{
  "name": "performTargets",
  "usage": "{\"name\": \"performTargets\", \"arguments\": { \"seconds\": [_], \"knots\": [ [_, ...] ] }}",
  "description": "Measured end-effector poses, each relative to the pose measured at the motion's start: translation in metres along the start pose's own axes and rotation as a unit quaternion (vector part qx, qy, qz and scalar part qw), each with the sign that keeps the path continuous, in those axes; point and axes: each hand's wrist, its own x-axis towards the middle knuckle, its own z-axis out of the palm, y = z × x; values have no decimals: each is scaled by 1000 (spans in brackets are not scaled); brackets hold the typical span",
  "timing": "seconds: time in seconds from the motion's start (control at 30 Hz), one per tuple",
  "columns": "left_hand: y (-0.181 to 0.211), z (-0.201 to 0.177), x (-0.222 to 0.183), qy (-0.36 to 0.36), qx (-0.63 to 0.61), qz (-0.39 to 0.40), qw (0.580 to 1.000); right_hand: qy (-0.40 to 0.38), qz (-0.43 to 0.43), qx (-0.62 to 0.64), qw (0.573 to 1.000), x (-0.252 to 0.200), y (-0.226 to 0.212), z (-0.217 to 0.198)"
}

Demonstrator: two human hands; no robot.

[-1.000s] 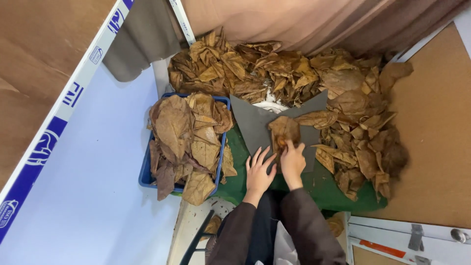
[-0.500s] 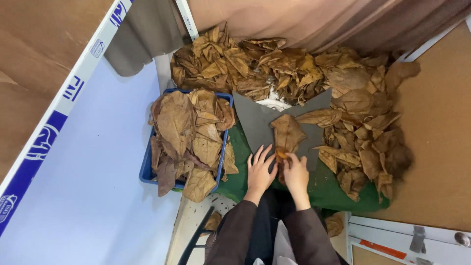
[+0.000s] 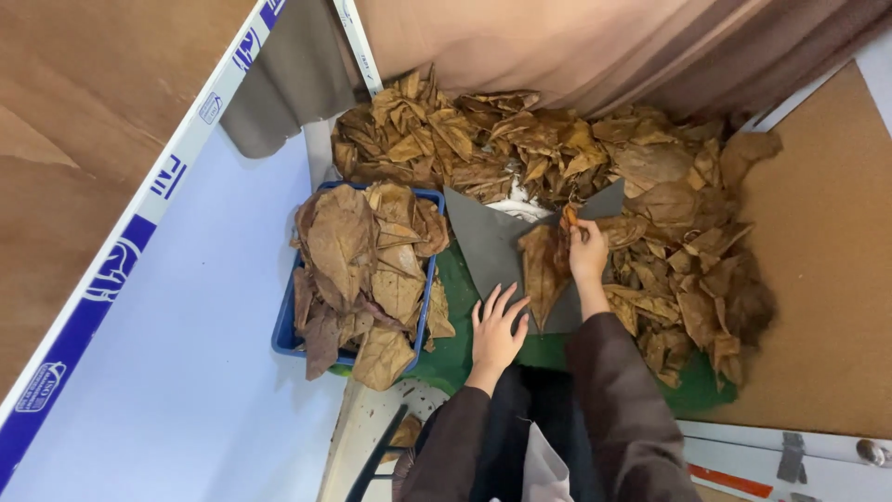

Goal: The person is manually stripping the midrib from dried tobacco leaves and stacking the resulting leaf halves on a triangular work surface.

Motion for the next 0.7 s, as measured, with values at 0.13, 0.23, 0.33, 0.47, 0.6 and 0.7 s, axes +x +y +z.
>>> {"name": "performTargets", "arguments": {
  "seconds": [0.13, 0.23, 0.33, 0.47, 0.6, 0.7],
  "knots": [
    [-10, 10, 0, 3, -19, -3, 1000, 14, -97, 4, 995, -81, -3, -11],
    [-21, 26, -6, 42, -61, -20, 997, -53, -109, -85, 989, -123, 18, 4],
    [-6, 4, -7, 81, -164, -62, 981, -102, -131, -97, 981, -124, 32, 1],
    [26, -15, 4, 52, -113, -46, 991, 15, -75, -10, 997, -105, 57, -1],
    [29, 37, 21, -16, -9, -2, 1000, 53, -72, -154, 984, -95, 90, 23],
    [32, 47, 15, 59, -6, 10, 998, -19, -80, -256, 963, -85, 119, 37]
  ]
}}
